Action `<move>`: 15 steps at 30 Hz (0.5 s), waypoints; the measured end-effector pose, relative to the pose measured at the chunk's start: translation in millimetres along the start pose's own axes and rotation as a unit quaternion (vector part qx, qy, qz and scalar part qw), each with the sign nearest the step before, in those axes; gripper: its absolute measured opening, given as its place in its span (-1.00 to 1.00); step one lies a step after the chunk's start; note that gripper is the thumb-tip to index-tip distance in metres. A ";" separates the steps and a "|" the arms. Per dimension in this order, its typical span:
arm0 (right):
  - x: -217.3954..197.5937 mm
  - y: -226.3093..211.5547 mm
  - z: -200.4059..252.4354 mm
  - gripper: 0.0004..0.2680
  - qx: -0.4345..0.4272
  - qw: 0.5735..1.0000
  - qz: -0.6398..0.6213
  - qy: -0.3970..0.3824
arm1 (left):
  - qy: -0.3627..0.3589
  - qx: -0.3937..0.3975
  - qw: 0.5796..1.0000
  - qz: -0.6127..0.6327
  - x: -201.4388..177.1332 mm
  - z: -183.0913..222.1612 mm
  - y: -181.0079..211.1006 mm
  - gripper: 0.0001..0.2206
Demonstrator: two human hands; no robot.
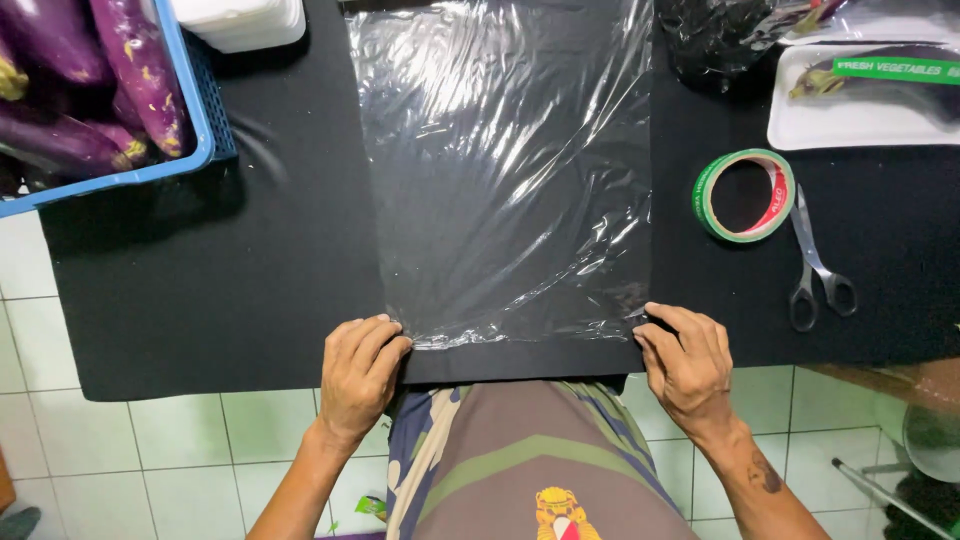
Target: The person places an eggplant onto a foam tray, wraps it with plastic film from a dispenser, and secures the packaging with green tape labeled 'Fresh Vegetables' using scissors.
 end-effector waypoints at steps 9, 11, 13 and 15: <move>-1.3 -6.7 3.8 -0.94 0.007 1.000 -0.022 -0.021 | -0.007 0.006 1.000 0.000 -3.7 7.5 -2.5 -0.94; -0.9 -5.6 5.8 -0.92 0.011 0.999 -0.045 -0.009 | -0.007 0.005 1.000 0.003 -2.5 10.8 -4.5 -0.94; -3.5 -4.8 4.0 -0.82 0.018 0.998 -0.064 0.001 | -0.008 0.004 1.000 0.011 -0.8 13.0 -5.3 -0.94; -4.7 -6.9 -3.8 -0.88 -0.007 0.999 -0.034 -0.007 | -0.014 -0.012 1.000 0.008 -0.5 13.9 -7.0 -0.94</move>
Point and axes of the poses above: each hand's wrist, its own z-axis away from the middle knuckle, its own x-axis out of the palm, y = z × x, the point moved 4 cm from there along -z, towards the middle knuckle, and after that the axes turned 8 degrees about z, right-handed, at the moved point
